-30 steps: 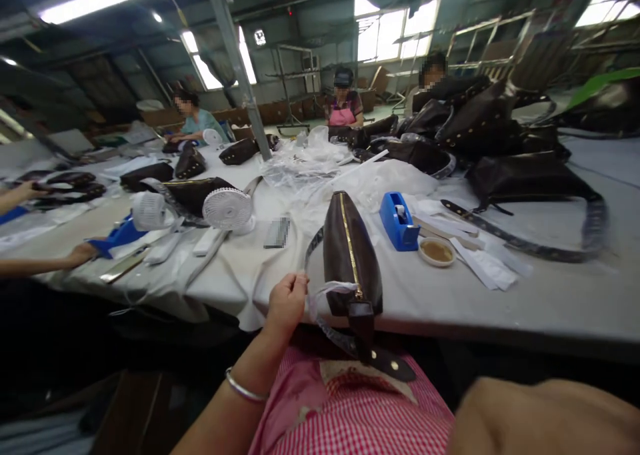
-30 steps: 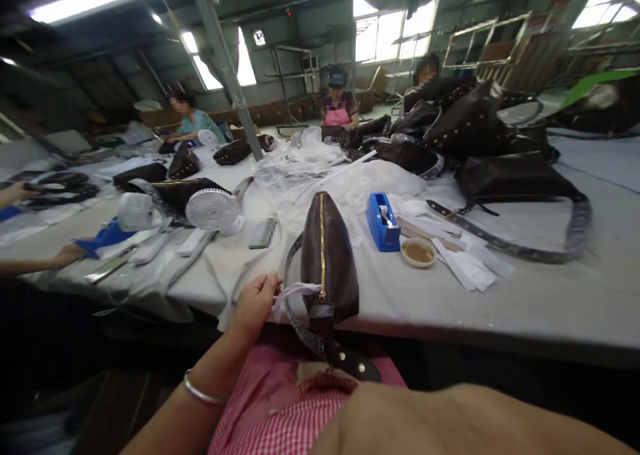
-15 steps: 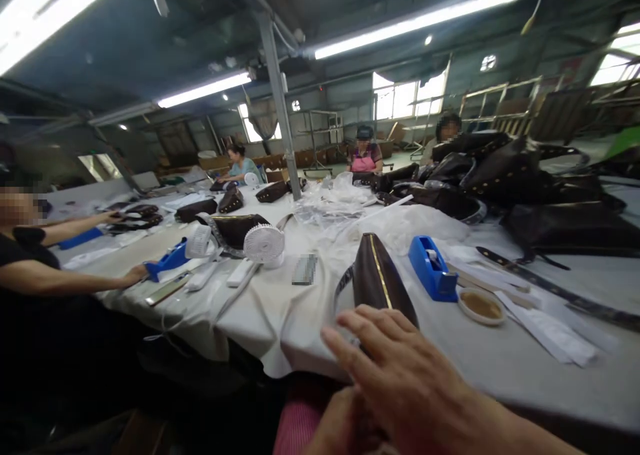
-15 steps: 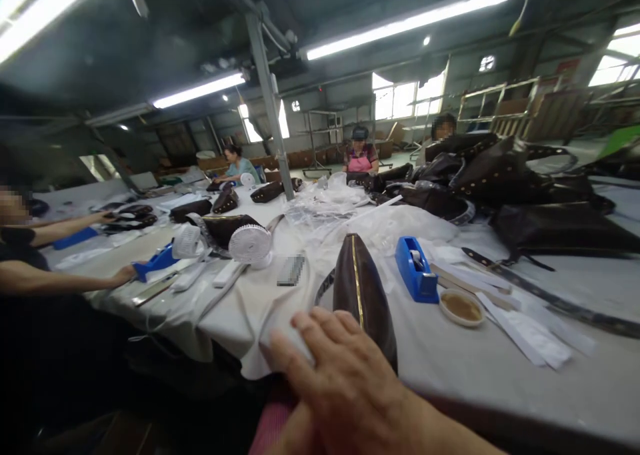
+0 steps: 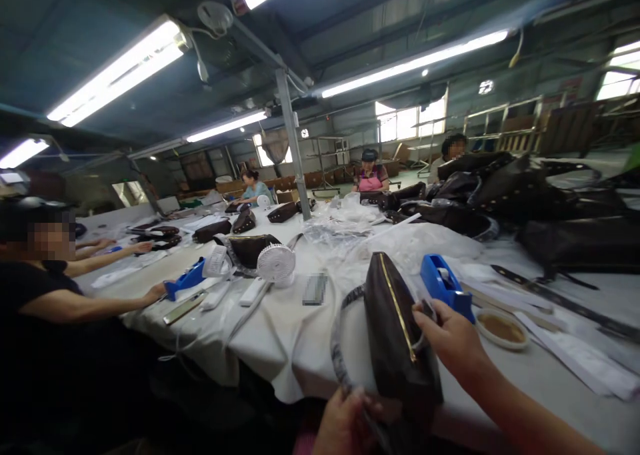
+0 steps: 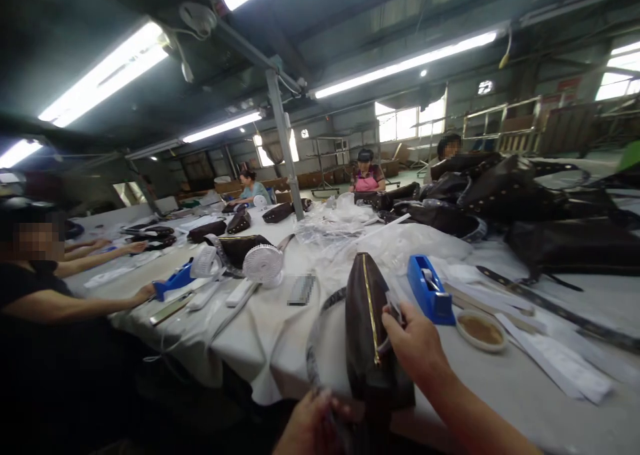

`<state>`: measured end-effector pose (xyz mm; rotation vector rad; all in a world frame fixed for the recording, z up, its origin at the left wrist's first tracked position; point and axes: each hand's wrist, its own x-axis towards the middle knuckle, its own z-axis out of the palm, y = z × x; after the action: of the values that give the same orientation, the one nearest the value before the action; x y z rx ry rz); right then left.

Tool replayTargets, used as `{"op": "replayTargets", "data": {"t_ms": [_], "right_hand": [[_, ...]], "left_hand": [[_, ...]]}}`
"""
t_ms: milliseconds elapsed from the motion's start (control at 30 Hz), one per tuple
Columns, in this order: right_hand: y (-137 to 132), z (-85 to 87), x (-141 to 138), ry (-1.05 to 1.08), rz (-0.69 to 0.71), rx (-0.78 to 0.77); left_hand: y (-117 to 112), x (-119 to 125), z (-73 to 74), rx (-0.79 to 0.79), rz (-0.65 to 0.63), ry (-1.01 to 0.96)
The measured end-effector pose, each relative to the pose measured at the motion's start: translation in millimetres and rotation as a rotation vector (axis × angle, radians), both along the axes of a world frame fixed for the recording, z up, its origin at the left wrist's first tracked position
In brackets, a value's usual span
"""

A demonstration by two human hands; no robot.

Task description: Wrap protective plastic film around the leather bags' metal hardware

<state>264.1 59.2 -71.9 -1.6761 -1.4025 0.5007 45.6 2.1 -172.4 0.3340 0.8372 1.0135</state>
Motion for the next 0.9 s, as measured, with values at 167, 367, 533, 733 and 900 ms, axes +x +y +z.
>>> {"op": "replayTargets", "data": {"t_ms": [167,367,533,733,900], "right_hand": [[9.9,-53.8,9.5,0.07,-0.09,-0.038],[-4.5,-36.3,17.5,0.033,-0.063,0.183],[-52.5,25.0,6.6,0.022,0.262,0.496],[-83.8,61.7,-10.9,0.108,0.527,0.441],[-72.0,76.5,-0.5,-0.19,0.517,0.686]], "left_hand": [[9.5,-3.9,71.2,0.269,0.094,0.293],[47.7,6.4,167.1,0.347,0.033,0.354],[65.8,26.6,227.3,0.323,-0.029,0.218],[81.7,57.3,244.1,0.329,0.036,0.189],[94.9,70.2,241.2,0.324,0.047,0.101]]}}
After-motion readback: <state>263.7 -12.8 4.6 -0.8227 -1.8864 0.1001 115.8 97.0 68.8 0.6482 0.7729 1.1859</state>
